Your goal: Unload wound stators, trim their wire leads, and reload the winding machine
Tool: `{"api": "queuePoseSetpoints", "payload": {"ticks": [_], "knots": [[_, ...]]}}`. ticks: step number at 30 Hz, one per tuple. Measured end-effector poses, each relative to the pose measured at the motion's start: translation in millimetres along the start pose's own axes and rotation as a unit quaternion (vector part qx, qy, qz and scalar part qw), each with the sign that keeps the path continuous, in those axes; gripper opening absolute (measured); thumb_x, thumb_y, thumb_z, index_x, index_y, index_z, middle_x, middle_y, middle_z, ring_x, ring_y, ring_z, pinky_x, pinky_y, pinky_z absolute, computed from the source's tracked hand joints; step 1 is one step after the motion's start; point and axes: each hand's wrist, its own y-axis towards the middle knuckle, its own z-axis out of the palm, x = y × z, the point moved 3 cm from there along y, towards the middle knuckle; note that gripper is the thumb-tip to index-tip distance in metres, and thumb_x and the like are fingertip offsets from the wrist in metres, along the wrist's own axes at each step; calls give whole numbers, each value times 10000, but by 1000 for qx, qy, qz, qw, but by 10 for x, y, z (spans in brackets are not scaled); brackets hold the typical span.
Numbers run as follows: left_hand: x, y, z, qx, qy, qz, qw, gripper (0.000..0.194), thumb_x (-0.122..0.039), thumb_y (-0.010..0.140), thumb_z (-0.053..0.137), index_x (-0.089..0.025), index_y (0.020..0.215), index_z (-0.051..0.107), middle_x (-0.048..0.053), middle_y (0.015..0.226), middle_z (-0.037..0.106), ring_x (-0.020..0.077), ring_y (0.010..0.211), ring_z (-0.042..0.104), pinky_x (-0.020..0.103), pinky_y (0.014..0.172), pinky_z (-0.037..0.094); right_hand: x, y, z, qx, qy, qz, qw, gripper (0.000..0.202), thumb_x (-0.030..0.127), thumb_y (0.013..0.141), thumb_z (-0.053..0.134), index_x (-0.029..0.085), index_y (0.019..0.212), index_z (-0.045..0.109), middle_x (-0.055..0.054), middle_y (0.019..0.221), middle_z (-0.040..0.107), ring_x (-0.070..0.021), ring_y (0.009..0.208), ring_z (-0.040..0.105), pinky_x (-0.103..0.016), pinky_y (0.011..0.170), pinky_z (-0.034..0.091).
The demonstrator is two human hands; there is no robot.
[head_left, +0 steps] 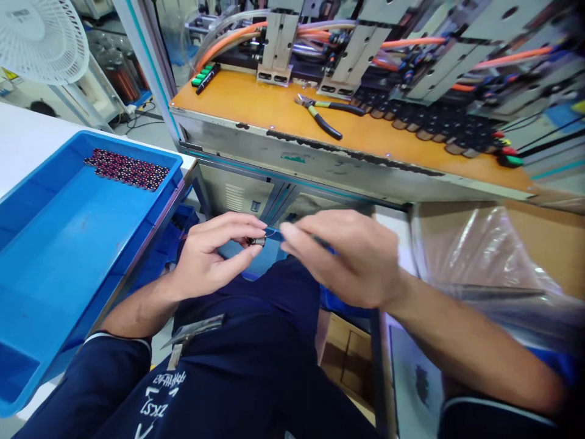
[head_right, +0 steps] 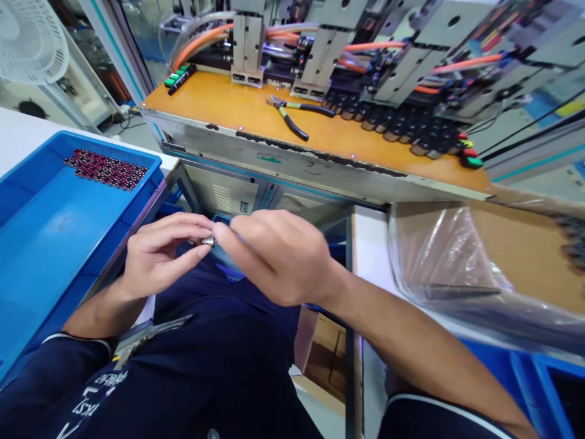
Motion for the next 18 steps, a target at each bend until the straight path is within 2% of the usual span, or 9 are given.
{"api": "queuePoseSetpoints", "payload": {"ticks": [3, 6, 8, 10, 11, 12, 15, 16, 18], "knots": [[-18, -1, 6, 4, -4, -1, 1000, 301, -19, 755, 713, -152, 1025, 721, 109, 1046, 731, 170, 952, 684, 247, 722, 585, 57, 132, 93, 54, -37, -70, 995, 175, 171, 944, 515, 202, 952, 687, -58, 882, 690, -180, 738, 585, -317, 631, 465], [-6, -31, -29, 4, -15, -10, 1000, 301, -24, 761, 712, -154, 1033, 718, 109, 1042, 732, 178, 966, 685, 249, 713, 590, 70, 156, 198, 81, 114, 53, 989, 221, 191, 960, 497, 161, 817, 663, -65, 789, 653, -162, 710, 569, -307, 639, 469], [6, -53, -61, 5, -13, -9, 1000, 301, -26, 760, 716, -158, 1030, 720, 107, 1047, 730, 178, 964, 689, 273, 762, 592, 66, 136, 266, 136, 315, 190, 920, 274, 243, 982, 489, 148, 775, 641, -47, 750, 633, -134, 684, 580, -272, 633, 486], [15, -69, -86, 10, -8, -4, 1000, 291, -22, 758, 719, -160, 1015, 726, 104, 1051, 727, 177, 962, 692, 308, 838, 584, 39, 130, 326, 232, 474, 280, 802, 325, 330, 989, 492, 148, 765, 642, -27, 722, 640, -115, 631, 596, -241, 592, 501], [20, -72, -95, 11, -7, -3, 1000, 288, -18, 758, 717, -159, 1009, 728, 105, 1053, 725, 177, 959, 694, 317, 861, 578, -21, 150, 340, 269, 503, 299, 765, 339, 362, 984, 496, 151, 768, 651, -23, 712, 650, -115, 612, 603, -237, 573, 504], [24, -73, -103, 10, -7, -4, 1000, 285, -15, 759, 714, -158, 1005, 730, 106, 1055, 723, 176, 955, 695, 318, 865, 575, -144, 192, 344, 279, 480, 309, 772, 341, 383, 975, 509, 156, 769, 659, -21, 704, 660, -119, 607, 610, -240, 572, 507], [32, -59, -125, -15, -12, -12, 1000, 278, -13, 763, 707, -162, 996, 736, 105, 1048, 724, 174, 942, 696, 289, 809, 579, -845, 409, 288, 125, 177, 328, 919, 255, 393, 926, 594, 166, 840, 674, -56, 835, 697, -153, 747, 624, -294, 729, 516], [34, -51, -133, -26, -13, -17, 999, 269, -15, 764, 707, -164, 986, 739, 104, 1045, 725, 172, 938, 696, 279, 790, 578, -1114, 469, 282, 72, 90, 340, 933, 243, 380, 912, 620, 144, 930, 669, -105, 969, 692, -183, 855, 614, -344, 833, 496], [35, -33, -151, -47, -16, -27, 998, 253, -22, 768, 706, -171, 968, 745, 101, 1042, 727, 168, 926, 697, 260, 750, 575, -1612, 549, 361, 59, -3, 347, 936, 276, 311, 870, 678, 122, 1068, 641, -145, 1150, 648, -224, 1037, 568, -408, 979, 424]]}}
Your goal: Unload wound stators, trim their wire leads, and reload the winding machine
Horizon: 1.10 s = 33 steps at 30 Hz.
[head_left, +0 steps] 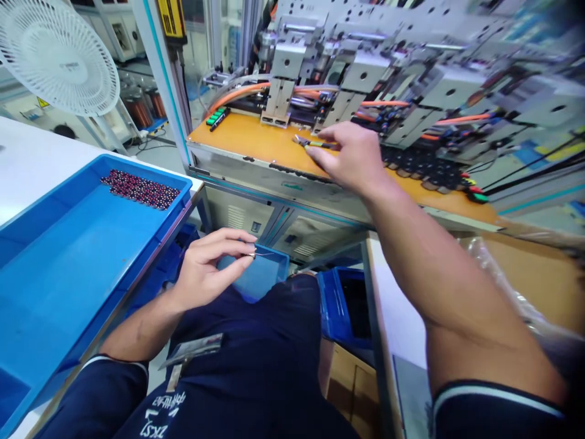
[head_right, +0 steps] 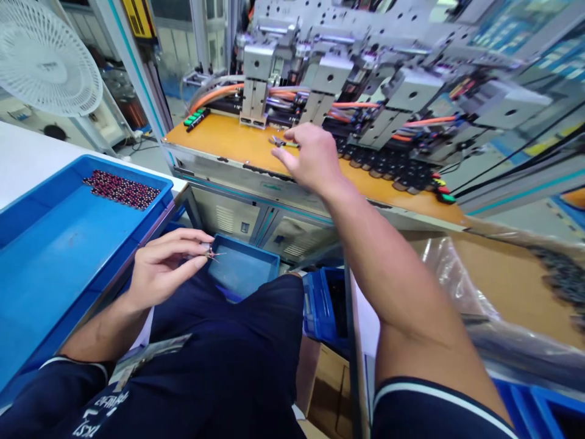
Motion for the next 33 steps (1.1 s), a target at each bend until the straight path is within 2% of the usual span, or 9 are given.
{"api": "queuePoseSetpoints", "payload": {"ticks": [4, 8, 11, 14, 18, 22, 25, 28, 33], "knots": [[1, 18, -80, -54, -21, -19, 998, 250, -42, 772, 713, -193, 969, 748, 90, 1055, 722, 160, 924, 695, 249, 736, 583, -471, 409, 289, 43, -49, -6, 998, 245, 355, 791, 767, 167, 867, 630, -117, 978, 676, -222, 961, 552, -449, 930, 423], [8, -2, -208, -115, -24, -29, 993, 207, -86, 773, 729, -194, 948, 756, 88, 1049, 720, 162, 933, 699, 262, 755, 610, -665, 388, 486, 55, -45, -48, 996, 435, 468, 818, 715, 197, 591, 463, -29, 684, 583, -167, 803, 540, -382, 832, 417], [30, -18, -264, -141, -34, -31, 989, 194, -111, 772, 740, -198, 945, 758, 80, 1048, 722, 153, 914, 703, 272, 758, 624, -736, 262, 431, 64, -20, -92, 994, 462, 546, 746, 742, 219, 577, 461, 25, 592, 469, -125, 657, 465, -284, 703, 383], [63, -19, -254, -146, -42, -38, 988, 179, -137, 775, 747, -199, 942, 757, 78, 1057, 723, 156, 926, 703, 287, 770, 633, -722, -7, 253, 68, 3, -120, 990, 370, 511, 647, 818, 228, 696, 586, 19, 634, 442, -131, 622, 410, -281, 624, 341], [82, 1, -175, -137, -47, -39, 989, 168, -147, 780, 746, -197, 940, 754, 72, 1056, 724, 157, 932, 701, 286, 773, 631, -416, -703, 111, 50, 48, -120, 990, 341, 286, 770, 677, 237, 1101, 612, -40, 866, 538, -187, 779, 514, -326, 743, 422], [69, 24, -98, -126, -45, -38, 990, 180, -119, 774, 743, -194, 938, 754, 72, 1050, 731, 150, 911, 703, 263, 763, 616, 169, -1604, 281, 99, 131, -100, 981, 394, 164, 840, 556, 160, 1232, 517, -63, 955, 624, -170, 822, 629, -290, 736, 519], [61, 33, -56, -115, -37, -39, 992, 182, -97, 778, 733, -185, 936, 754, 79, 1049, 732, 151, 923, 700, 251, 752, 604, 556, -2118, 448, 169, 355, -1, 919, 448, 139, 894, 542, 184, 1329, 442, -40, 928, 629, -129, 769, 639, -252, 709, 544], [55, 32, -18, -102, -28, -42, 993, 181, -104, 791, 724, -185, 951, 749, 80, 1063, 728, 150, 929, 697, 251, 754, 599, 811, -2327, 504, 174, 469, 20, 866, 559, 125, 897, 548, 243, 1418, 384, -52, 1001, 622, -127, 786, 637, -268, 731, 566], [27, 7, 27, -94, -15, -42, 995, 167, -127, 800, 720, -194, 951, 749, 72, 1062, 727, 159, 936, 698, 262, 751, 612, 927, -2261, 497, 154, 511, -15, 845, 687, 106, 860, 573, 289, 1483, 348, -85, 1198, 620, -207, 1066, 636, -419, 1010, 508]]}}
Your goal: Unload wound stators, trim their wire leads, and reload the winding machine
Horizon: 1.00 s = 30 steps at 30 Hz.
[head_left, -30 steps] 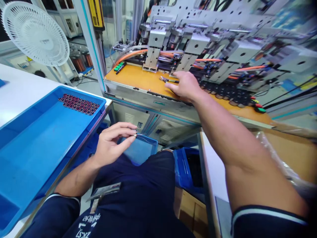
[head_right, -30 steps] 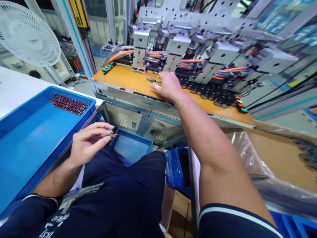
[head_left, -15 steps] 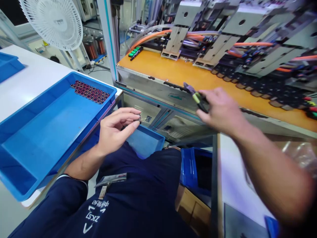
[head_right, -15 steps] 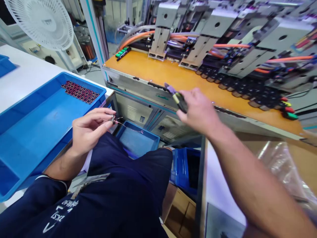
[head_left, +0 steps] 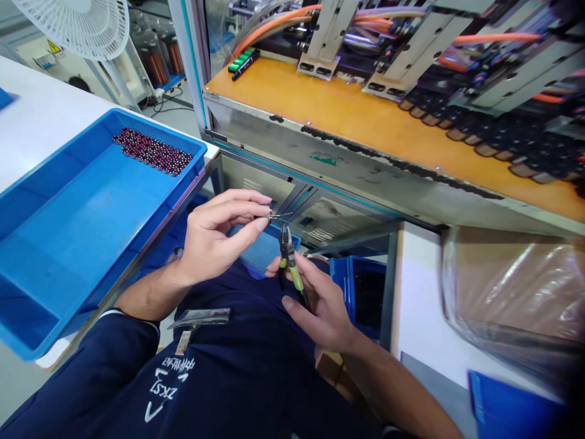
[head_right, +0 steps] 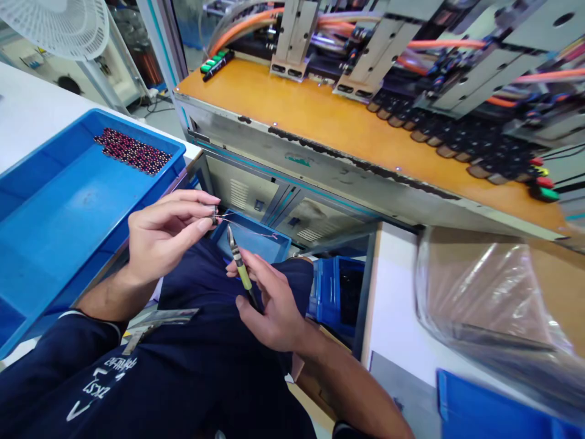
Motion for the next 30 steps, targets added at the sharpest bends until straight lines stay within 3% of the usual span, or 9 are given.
{"api": "queuePoseSetpoints", "payload": {"ticks": [4, 9, 17, 26, 30], "knots": [[-14, -30, -14, 0, -3, 0, 1000, 174, -116, 803, 711, -192, 955, 748, 75, 1065, 724, 166, 941, 704, 270, 752, 621, 11, 70, 11, 10, 25, 21, 999, 653, 127, 869, 578, 265, 1472, 368, -97, 1223, 615, -223, 1098, 629, -418, 1002, 522], [-19, -49, -58, -2, 3, 4, 1000, 170, -121, 806, 707, -192, 955, 747, 76, 1062, 727, 168, 952, 703, 266, 745, 626, 42, 111, 38, 20, 54, 51, 997, 585, 143, 884, 571, 240, 1439, 412, -95, 1152, 612, -202, 986, 652, -400, 906, 564], [-22, -48, -67, 0, -1, 3, 1000, 175, -103, 798, 710, -183, 949, 747, 77, 1052, 730, 166, 934, 707, 269, 745, 626, 52, 126, 65, 11, 76, 28, 997, 633, 101, 880, 564, 327, 1450, 412, -48, 1031, 590, -134, 818, 602, -322, 772, 557], [-22, -51, -74, 1, 3, 4, 1000, 155, -133, 804, 713, -196, 941, 749, 67, 1045, 734, 171, 935, 709, 282, 759, 628, 72, 124, 70, -2, 15, 39, 999, 557, 114, 877, 554, 244, 1411, 458, -43, 914, 613, -124, 714, 583, -289, 645, 536], [-28, -56, -61, 9, 1, 0, 1000, 147, -138, 811, 709, -197, 940, 748, 65, 1043, 735, 167, 931, 707, 281, 761, 623, 89, 136, 70, -24, -8, 77, 997, 482, 139, 891, 533, 195, 1369, 501, -35, 869, 607, -105, 652, 556, -254, 573, 495]]}}
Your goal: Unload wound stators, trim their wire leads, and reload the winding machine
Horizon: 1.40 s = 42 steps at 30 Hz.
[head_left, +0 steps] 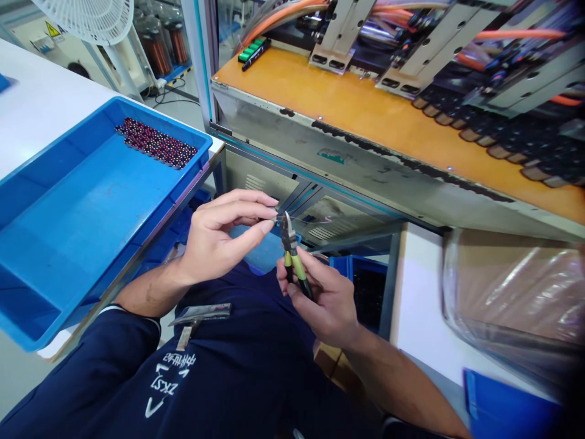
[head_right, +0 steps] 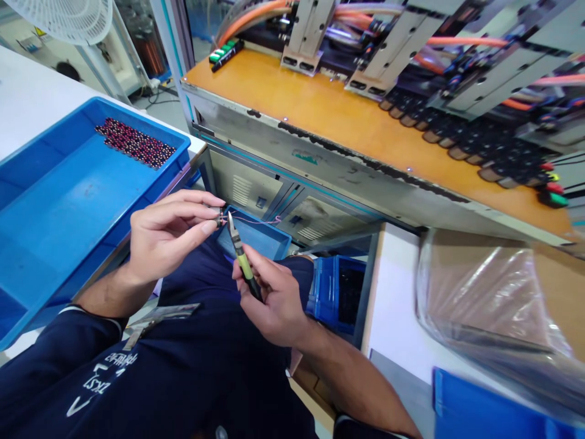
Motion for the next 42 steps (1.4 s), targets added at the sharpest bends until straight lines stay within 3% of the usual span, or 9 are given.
{"api": "queuePoseSetpoints", "payload": {"ticks": [4, 8, 13, 16, 18, 22, 30, 35, 42], "knots": [[23, 6, -23, 3, 5, 19, 1000, 158, -126, 812, 707, -195, 952, 738, 70, 1045, 727, 164, 935, 697, 269, 741, 612, 13, 22, -32, -16, 46, 28, 998, 499, 132, 877, 563, 192, 1366, 484, -26, 872, 592, -97, 657, 557, -243, 591, 499], [61, 18, -82, 6, 65, 98, 993, 204, -130, 772, 751, -227, 947, 707, 59, 1072, 686, 188, 1015, 660, 336, 829, 614, 14, -5, -120, -9, 53, 24, 998, 505, 144, 876, 592, 213, 1362, 476, -41, 919, 598, -121, 720, 594, -265, 654, 541], [84, 14, -97, 20, -23, 136, 990, 593, -44, 699, 789, -277, 1180, 534, 49, 1192, 581, 175, 960, 709, 308, 789, 652, 42, -102, -211, 19, 47, 14, 999, 558, 81, 886, 557, 294, 1395, 477, -44, 991, 605, -126, 785, 621, -273, 733, 564], [82, -1, -77, 33, -35, 144, 988, 748, 11, 690, 770, -261, 1320, 471, 60, 1146, 620, 202, 977, 724, 307, 803, 655, 73, -165, -233, 26, 57, 16, 998, 619, 44, 870, 556, 361, 1397, 479, -27, 1013, 615, -116, 797, 623, -260, 753, 562], [86, -9, -76, 31, 15, 156, 987, 739, -7, 688, 781, -233, 1337, 507, 69, 1107, 662, 213, 988, 719, 311, 804, 654, 83, -204, -239, 27, 71, 28, 997, 641, 34, 865, 562, 377, 1400, 476, -23, 1019, 618, -112, 804, 625, -256, 762, 561], [64, -14, -94, 29, 120, 214, 969, 524, -71, 688, 806, -210, 1174, 664, 71, 1085, 696, 214, 958, 717, 345, 812, 646, 106, -264, -238, 28, 106, 52, 993, 634, 21, 866, 553, 350, 1404, 481, -40, 1023, 619, -121, 816, 625, -270, 763, 564], [-16, -51, -122, 55, 194, 249, 947, 508, -59, 715, 785, -191, 1188, 658, 85, 1117, 693, 213, 1017, 709, 336, 861, 635, 261, -260, -186, 74, 156, 83, 982, 656, 22, 878, 521, 387, 1418, 450, -22, 1042, 611, -100, 858, 611, -253, 801, 542], [16, -96, -137, 29, 191, 263, 945, 650, -35, 699, 790, -202, 1296, 594, 86, 1143, 724, 213, 1028, 714, 316, 868, 632, 324, -228, -178, 125, 157, 106, 974, 619, 20, 859, 483, 297, 1412, 473, -55, 1124, 602, -127, 988, 613, -318, 941, 516], [102, -169, -144, 18, 100, 217, 971, 725, -1, 685, 792, -254, 1323, 555, 56, 1151, 740, 189, 986, 733, 306, 846, 648, 344, -206, -159, 134, 146, 100, 975, 644, 7, 848, 484, 287, 1427, 450, -58, 1141, 597, -122, 1017, 608, -305, 963, 510]]}}
